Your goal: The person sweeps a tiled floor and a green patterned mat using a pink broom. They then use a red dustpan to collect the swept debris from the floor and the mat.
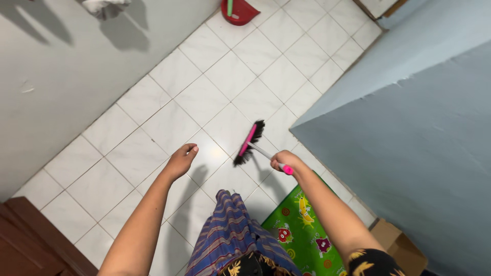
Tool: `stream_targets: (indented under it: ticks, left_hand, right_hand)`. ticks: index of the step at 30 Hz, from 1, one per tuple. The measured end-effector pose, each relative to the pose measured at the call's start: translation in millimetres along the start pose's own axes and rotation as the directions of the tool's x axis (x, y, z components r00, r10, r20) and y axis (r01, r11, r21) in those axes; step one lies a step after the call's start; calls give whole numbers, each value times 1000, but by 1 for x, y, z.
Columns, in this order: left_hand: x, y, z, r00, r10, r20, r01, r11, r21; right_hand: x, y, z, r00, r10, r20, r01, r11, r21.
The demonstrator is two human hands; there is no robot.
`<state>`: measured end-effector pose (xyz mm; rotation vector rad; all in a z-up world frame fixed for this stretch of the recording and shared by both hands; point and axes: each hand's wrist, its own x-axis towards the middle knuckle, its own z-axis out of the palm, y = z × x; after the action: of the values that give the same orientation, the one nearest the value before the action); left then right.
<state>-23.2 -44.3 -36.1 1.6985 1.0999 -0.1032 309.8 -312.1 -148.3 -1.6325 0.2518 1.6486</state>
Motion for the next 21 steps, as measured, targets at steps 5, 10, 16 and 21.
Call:
stream_targets:
  ticks: [5,10,16,21]
  left_hand:
    - [-4,-22,-17,999,-33,-27,33,999,-24]
    - [-14,-29,-44,993,-101,-65,98,994,-40]
    - [-21,-33,-51,992,-79,-94,74,995,-61]
    - [-30,-34,-50,990,-78,-118,67,993,-96]
  right_hand:
    - [56,-3,46,990,-68,121,44,981,191]
    - [18,-31,68,960,-251,120,268,951,-152]
    - [-73,-67,79,961,-192,200,265,848,-459]
    - [-59,-35,99,959,-56,279,192,852,-487]
